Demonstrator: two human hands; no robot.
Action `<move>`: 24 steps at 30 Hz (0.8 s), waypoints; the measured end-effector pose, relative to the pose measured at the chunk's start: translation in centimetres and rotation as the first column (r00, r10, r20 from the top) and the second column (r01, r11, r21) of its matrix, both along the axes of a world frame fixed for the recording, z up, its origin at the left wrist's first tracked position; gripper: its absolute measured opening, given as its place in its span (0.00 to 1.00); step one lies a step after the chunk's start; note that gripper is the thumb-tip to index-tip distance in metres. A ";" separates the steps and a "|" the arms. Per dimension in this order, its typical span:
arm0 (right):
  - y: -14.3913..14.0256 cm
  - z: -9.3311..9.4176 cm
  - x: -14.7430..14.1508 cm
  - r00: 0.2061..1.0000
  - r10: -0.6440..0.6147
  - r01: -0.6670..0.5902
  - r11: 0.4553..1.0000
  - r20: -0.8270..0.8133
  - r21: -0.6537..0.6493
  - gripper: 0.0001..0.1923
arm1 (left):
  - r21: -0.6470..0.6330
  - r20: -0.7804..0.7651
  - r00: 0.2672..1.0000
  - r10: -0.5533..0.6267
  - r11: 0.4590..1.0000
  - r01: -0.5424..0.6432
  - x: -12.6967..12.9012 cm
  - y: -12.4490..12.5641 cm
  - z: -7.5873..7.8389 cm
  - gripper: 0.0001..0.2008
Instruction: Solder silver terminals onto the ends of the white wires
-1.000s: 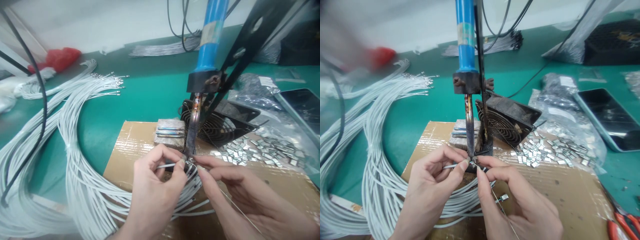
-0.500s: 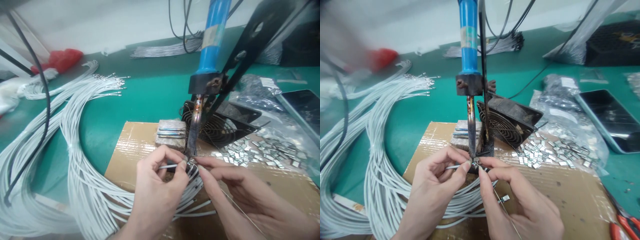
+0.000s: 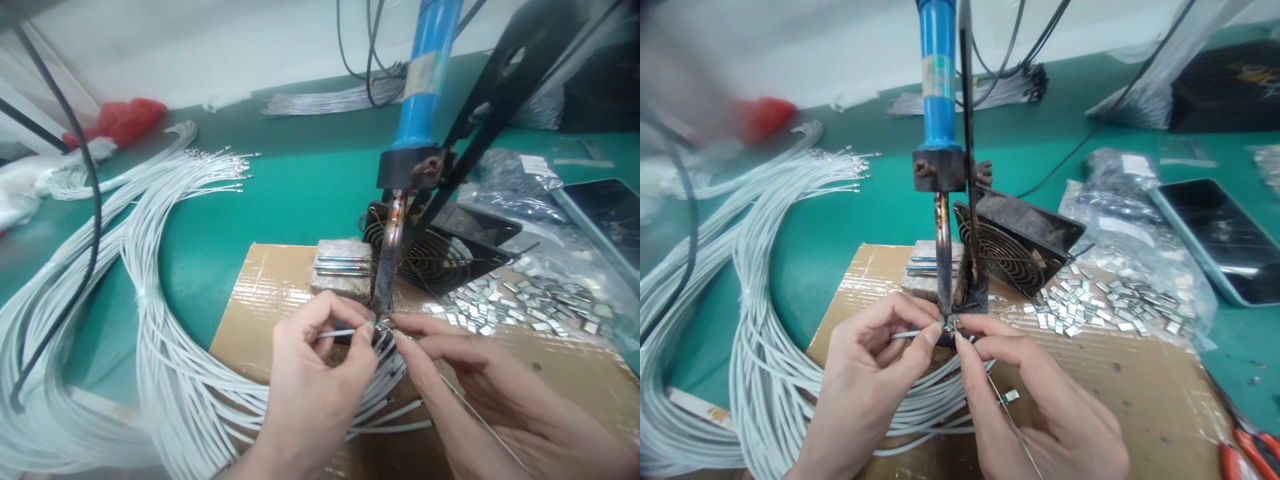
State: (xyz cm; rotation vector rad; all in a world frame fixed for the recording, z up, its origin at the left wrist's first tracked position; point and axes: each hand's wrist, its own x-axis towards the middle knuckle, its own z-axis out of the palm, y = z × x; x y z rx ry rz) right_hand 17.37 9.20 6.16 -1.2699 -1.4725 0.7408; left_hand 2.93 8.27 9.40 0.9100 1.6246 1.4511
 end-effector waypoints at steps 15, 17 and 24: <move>0.1 0.5 0.3 0.998 0.061 -0.060 0.996 0.010 -0.064 0.07 | 0.049 -0.002 1.000 -0.029 0.998 0.029 -0.2 -0.3 -0.5 0.10; 0.1 0.4 0.3 0.998 0.055 -0.053 0.996 0.024 -0.071 0.07 | 0.045 -0.005 0.999 -0.031 0.998 0.032 -0.2 -0.2 -0.4 0.10; -0.1 0.2 0.2 0.997 0.056 -0.053 0.997 0.056 -0.054 0.07 | 0.012 -0.020 1.000 -0.021 1.000 0.021 -0.1 -0.1 -0.7 0.09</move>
